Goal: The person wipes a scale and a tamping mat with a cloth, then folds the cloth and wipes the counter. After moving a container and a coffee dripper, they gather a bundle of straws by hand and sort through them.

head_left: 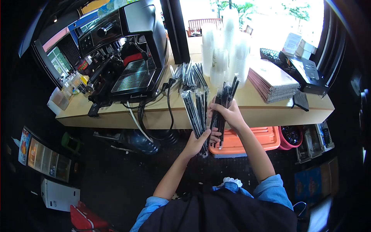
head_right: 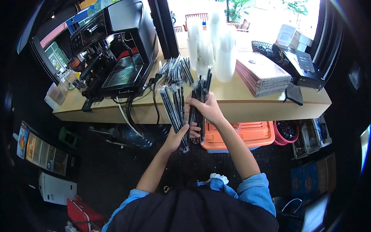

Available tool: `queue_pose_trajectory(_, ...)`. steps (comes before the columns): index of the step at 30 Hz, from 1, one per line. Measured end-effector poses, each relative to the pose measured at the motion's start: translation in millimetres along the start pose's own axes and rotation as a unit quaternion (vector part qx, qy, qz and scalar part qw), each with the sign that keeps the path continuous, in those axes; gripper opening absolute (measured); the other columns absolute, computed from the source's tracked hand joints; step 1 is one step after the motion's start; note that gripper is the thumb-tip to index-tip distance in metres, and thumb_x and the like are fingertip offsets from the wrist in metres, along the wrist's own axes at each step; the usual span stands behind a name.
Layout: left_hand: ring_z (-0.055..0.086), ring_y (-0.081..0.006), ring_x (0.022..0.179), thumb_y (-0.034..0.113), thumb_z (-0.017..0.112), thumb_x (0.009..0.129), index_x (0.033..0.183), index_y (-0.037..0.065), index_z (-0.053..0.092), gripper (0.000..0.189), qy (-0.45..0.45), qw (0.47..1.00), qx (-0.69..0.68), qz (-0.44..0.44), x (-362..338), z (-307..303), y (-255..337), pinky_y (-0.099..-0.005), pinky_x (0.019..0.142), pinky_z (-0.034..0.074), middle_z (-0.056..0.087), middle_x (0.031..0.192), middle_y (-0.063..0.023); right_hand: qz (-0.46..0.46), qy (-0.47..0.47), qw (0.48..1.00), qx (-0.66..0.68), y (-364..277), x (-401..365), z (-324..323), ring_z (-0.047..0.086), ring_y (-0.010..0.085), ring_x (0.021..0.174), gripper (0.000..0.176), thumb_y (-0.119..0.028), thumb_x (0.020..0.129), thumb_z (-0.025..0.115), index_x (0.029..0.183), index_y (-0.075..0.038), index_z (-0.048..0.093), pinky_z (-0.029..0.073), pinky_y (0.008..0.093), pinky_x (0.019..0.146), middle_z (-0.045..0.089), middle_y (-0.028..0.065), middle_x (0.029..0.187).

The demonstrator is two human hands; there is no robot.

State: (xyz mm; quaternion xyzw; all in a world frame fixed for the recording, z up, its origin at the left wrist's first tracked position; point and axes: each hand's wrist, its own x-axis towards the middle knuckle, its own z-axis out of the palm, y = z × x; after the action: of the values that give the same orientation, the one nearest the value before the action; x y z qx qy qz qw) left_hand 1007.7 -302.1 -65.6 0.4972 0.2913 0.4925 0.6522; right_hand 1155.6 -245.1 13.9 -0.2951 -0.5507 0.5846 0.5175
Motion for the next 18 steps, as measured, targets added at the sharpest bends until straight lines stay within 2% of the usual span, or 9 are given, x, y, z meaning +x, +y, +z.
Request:
queue_pose_trajectory(2,0.064,-0.0253,0.086,0.023,0.042,0.095,0.112,-0.010,0.047,0.038,-0.002,1.000,-0.008,0.001,1,-2,-2,-0.0354,0.078,0.052,0.060,0.099,-0.0209,-0.008,-0.005,1.000,0.008,1,0,-1,0.056,0.0100,0.057,0.011,-0.007,0.079,0.064,0.077,0.003,0.058,0.046,0.0234,0.053,0.059,0.0050,0.065)
queue_pose_trajectory(6,0.063,-0.0277,0.091,0.024,0.043,0.095,0.112,-0.011,0.047,0.039,0.011,1.000,0.009,0.015,3,-3,-6,-0.0373,0.081,0.051,0.059,0.100,-0.0213,-0.027,-0.013,1.000,0.002,3,4,-8,0.052,0.0090,0.053,0.015,-0.009,0.080,0.065,0.083,-0.001,0.052,0.043,0.0235,0.049,0.051,0.0009,0.062)
queue_pose_trajectory(8,0.064,-0.0236,0.083,0.026,0.043,0.095,0.108,-0.010,0.050,0.039,0.071,0.997,0.005,0.012,2,-4,-5,-0.0325,0.074,0.052,0.061,0.095,-0.0201,-0.002,-0.002,1.000,0.008,-2,4,-12,0.050,0.0083,0.051,0.015,-0.008,0.080,0.066,0.083,-0.001,0.052,0.042,0.0229,0.048,0.050,0.0003,0.061)
queue_pose_trajectory(9,0.064,-0.0236,0.083,0.026,0.043,0.095,0.108,-0.010,0.050,0.039,0.072,0.997,0.005,0.012,1,-6,-3,-0.0325,0.074,0.052,0.061,0.095,-0.0201,0.024,0.010,1.000,0.015,-5,4,-13,0.049,0.0076,0.049,0.016,-0.008,0.079,0.066,0.082,-0.002,0.053,0.040,0.0223,0.046,0.049,-0.0004,0.060)
queue_pose_trajectory(11,0.062,-0.0181,0.069,0.028,0.042,0.095,0.104,-0.008,0.053,0.038,0.022,0.993,0.111,0.011,-1,-11,0,-0.0267,0.063,0.050,0.063,0.086,-0.0174,0.033,0.010,0.999,0.017,-9,4,-12,0.046,0.0071,0.045,0.018,-0.006,0.076,0.069,0.083,-0.002,0.052,0.037,0.0211,0.042,0.050,-0.0006,0.059)
queue_pose_trajectory(12,0.062,-0.0181,0.069,0.028,0.042,0.095,0.104,-0.008,0.053,0.038,0.022,0.994,0.111,0.011,-2,-11,-1,-0.0267,0.063,0.050,0.063,0.086,-0.0174,0.043,-0.001,0.999,-0.005,-12,4,-10,0.046,0.0070,0.043,0.019,-0.005,0.074,0.070,0.081,-0.002,0.053,0.036,0.0209,0.041,0.049,-0.0006,0.058)
queue_pose_trajectory(14,0.057,-0.0142,0.057,0.028,0.042,0.096,0.101,-0.007,0.055,0.037,-0.040,0.993,0.107,0.013,-2,-8,-1,-0.0235,0.055,0.045,0.063,0.078,-0.0144,0.052,-0.013,0.998,-0.027,-12,3,-7,0.045,0.0069,0.042,0.019,-0.004,0.072,0.071,0.079,-0.002,0.054,0.035,0.0206,0.040,0.049,-0.0007,0.057)
queue_pose_trajectory(16,0.057,-0.0139,0.056,0.028,0.042,0.096,0.100,-0.006,0.055,0.037,-0.058,0.993,0.104,0.007,-2,-6,-1,-0.0238,0.054,0.045,0.062,0.077,-0.0139,0.069,-0.050,0.995,-0.041,-11,1,-2,0.044,0.0067,0.040,0.018,-0.002,0.070,0.072,0.073,-0.002,0.055,0.034,0.0208,0.039,0.049,-0.0006,0.054)
queue_pose_trajectory(18,0.054,-0.0131,0.050,0.029,0.040,0.096,0.097,-0.006,0.055,0.037,-0.074,0.992,0.102,0.009,-1,-3,-2,-0.0231,0.050,0.043,0.062,0.076,-0.0141,0.073,-0.043,0.996,-0.039,-17,-2,6,0.044,0.0067,0.040,0.017,-0.001,0.069,0.072,0.071,-0.002,0.054,0.034,0.0208,0.039,0.049,-0.0004,0.053)
